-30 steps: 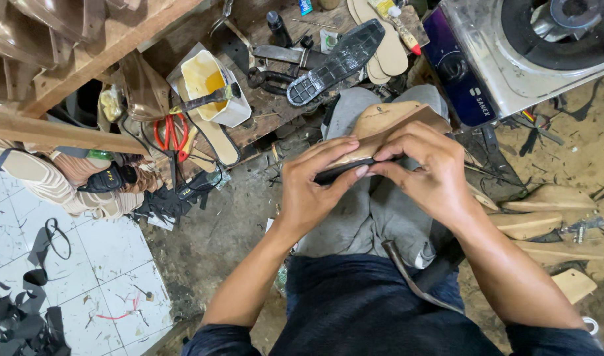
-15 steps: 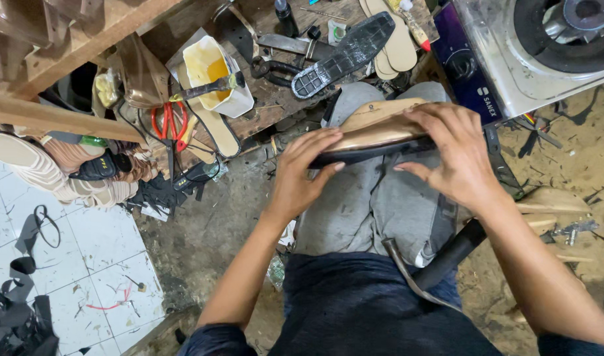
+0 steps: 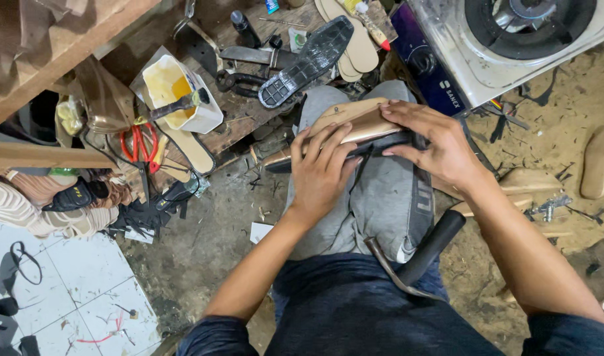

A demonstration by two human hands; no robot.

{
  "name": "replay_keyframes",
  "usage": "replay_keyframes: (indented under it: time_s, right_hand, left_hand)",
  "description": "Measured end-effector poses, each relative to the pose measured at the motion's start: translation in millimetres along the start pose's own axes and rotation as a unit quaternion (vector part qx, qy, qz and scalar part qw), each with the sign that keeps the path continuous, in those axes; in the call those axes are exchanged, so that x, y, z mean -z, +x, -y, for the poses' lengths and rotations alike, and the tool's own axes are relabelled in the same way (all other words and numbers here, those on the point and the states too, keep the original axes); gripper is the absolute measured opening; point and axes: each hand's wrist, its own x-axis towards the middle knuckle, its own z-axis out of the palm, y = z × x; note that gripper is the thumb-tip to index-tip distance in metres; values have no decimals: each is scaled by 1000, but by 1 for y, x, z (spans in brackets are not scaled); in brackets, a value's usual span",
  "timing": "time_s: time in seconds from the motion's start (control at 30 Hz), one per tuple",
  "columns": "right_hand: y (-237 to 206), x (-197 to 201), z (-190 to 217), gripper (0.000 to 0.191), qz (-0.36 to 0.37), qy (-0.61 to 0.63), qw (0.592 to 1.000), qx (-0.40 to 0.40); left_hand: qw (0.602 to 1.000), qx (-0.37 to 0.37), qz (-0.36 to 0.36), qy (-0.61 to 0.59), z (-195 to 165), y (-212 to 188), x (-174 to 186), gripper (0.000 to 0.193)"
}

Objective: The person attaches rubber soles to shoe uppers. They pick up a shoe upper, align a rubber sole, press it into place, and use a hammer to secure the edges. The process is repeated for a second shoe.

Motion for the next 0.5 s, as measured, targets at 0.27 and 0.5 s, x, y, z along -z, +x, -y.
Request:
replay_keyframes:
  time_s: [0.27,0.5]
  right_hand:
    - [-7,5,5,47,-22,-42,999,0]
    - [-2,5,24,36,29,-185,982,16]
  left_hand:
    - [999,38,7,-1,-15,14,-12,32]
    - [1000,13,4,-9,-23,19,-18,37]
